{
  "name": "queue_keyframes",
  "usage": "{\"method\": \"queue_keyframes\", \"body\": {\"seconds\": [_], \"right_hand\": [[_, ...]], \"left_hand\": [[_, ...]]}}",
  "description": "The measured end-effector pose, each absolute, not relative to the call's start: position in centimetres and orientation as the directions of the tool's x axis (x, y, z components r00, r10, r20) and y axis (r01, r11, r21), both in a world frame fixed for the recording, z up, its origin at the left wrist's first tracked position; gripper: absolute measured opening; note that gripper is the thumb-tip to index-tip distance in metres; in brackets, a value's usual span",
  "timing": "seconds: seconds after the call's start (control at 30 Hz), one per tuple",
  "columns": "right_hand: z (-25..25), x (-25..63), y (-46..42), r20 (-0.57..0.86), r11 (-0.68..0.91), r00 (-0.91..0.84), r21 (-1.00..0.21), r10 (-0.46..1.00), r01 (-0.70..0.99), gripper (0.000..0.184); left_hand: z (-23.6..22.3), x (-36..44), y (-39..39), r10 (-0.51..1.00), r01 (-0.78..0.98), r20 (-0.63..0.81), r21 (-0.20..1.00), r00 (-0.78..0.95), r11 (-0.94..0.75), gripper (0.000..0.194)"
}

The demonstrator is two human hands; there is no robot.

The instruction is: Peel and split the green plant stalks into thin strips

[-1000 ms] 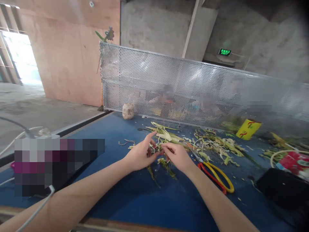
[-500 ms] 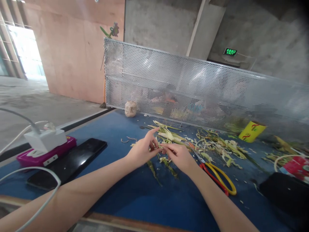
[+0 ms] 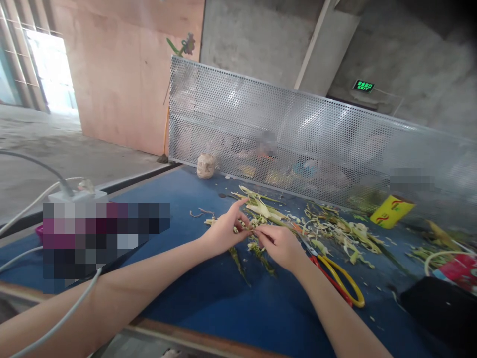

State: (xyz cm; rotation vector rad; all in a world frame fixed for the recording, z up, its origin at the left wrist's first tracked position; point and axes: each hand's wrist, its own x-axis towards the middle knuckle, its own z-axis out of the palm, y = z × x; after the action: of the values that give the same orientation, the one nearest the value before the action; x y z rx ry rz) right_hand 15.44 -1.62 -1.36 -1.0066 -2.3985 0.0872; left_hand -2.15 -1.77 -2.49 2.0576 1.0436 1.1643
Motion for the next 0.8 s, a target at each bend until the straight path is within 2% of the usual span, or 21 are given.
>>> {"method": "queue_keyframes", "body": {"seconds": [0.13,0.37,0.47,0.53,0.67,0.8], "right_hand": [[-1.4,15.7,-1.7,0.456,0.738,-0.599,-0.237,0.658,0.631,0.025],[-1.4,15.9,-1.5,0.422,0.749,-0.621,-0.312,0.661,0.585,0.027],[-1.5,15.8,-1.5,0.461,0.729,-0.567,-0.378,0.683,0.570,0.022],[-1.7,15.6,-1.5,0.521,0.744,-0.535,-0.397,0.665,0.538,0.027],[-2.0,15.4,-1.5,0.614,0.797,-0.529,-0.317,0.585,0.513,0.020],[-1.6,15.6,-1.8,0.618,0.772,-0.529,-0.216,0.582,0.598,0.020]], "left_hand": [[-3.0,-2.1,-1.4,0.828,0.321,0.440,0.774,0.346,-0.546,0.064],[-2.8,-2.5,-1.8,0.805,0.395,0.465,0.706,0.368,-0.588,0.063],[-2.6,-2.5,-2.2,0.778,0.434,0.480,0.648,0.406,-0.626,0.067],[-2.5,-2.5,-2.4,0.762,0.462,0.481,0.607,0.434,-0.647,0.070],[-2.5,-2.2,-2.7,0.750,0.495,0.481,0.563,0.455,-0.661,0.071],[-2.5,-1.9,-3.0,0.740,0.534,0.479,0.512,0.473,-0.673,0.069]]}}
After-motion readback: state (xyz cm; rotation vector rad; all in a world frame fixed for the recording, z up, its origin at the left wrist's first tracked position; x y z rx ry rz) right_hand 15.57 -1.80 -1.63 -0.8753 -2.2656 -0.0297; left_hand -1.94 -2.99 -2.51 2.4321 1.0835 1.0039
